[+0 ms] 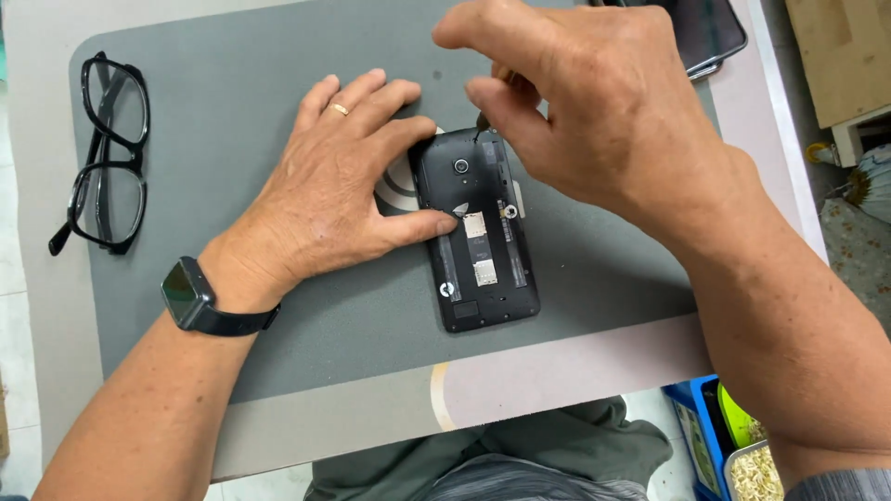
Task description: Prying open the back cover of a smartphone using fingers and a small tool
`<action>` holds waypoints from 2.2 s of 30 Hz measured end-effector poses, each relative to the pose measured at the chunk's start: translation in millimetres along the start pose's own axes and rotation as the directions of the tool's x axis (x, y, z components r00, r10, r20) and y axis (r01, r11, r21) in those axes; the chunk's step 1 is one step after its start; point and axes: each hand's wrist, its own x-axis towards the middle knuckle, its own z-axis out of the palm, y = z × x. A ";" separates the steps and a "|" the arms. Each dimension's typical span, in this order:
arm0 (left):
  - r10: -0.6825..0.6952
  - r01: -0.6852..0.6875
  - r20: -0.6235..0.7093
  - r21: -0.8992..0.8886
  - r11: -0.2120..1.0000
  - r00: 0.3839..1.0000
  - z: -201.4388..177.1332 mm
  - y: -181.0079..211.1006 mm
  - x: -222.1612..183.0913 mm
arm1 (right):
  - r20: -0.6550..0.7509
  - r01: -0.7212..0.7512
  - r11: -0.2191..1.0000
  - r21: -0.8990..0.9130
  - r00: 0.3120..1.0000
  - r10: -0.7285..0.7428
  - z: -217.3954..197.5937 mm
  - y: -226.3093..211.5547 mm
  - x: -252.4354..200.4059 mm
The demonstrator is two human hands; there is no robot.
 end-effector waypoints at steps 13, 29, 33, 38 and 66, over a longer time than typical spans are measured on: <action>0.018 -0.016 -0.035 0.037 0.999 0.999 3.2 -1.3 -0.8 | -0.079 -0.045 0.998 -0.041 0.996 0.042 -1.6 11.0 -6.1; 0.009 -0.008 -0.037 0.015 1.000 0.999 2.0 0.2 -1.5 | -0.050 -0.071 0.989 -0.132 0.997 0.065 6.8 15.3 -7.6; 0.011 -0.011 -0.043 0.014 1.000 0.999 2.7 -0.5 -1.8 | -0.064 -0.065 0.987 -0.147 0.996 0.056 7.8 16.1 -8.0; 0.020 -0.019 -0.048 0.021 1.000 0.999 3.0 -0.7 -1.7 | -0.036 -0.082 0.988 -0.130 0.996 0.078 6.3 14.8 -7.0; 0.007 -0.006 -0.033 0.015 1.000 0.999 2.0 0.3 -0.9 | -0.049 -0.017 0.989 -0.144 0.999 0.010 6.4 14.2 -7.2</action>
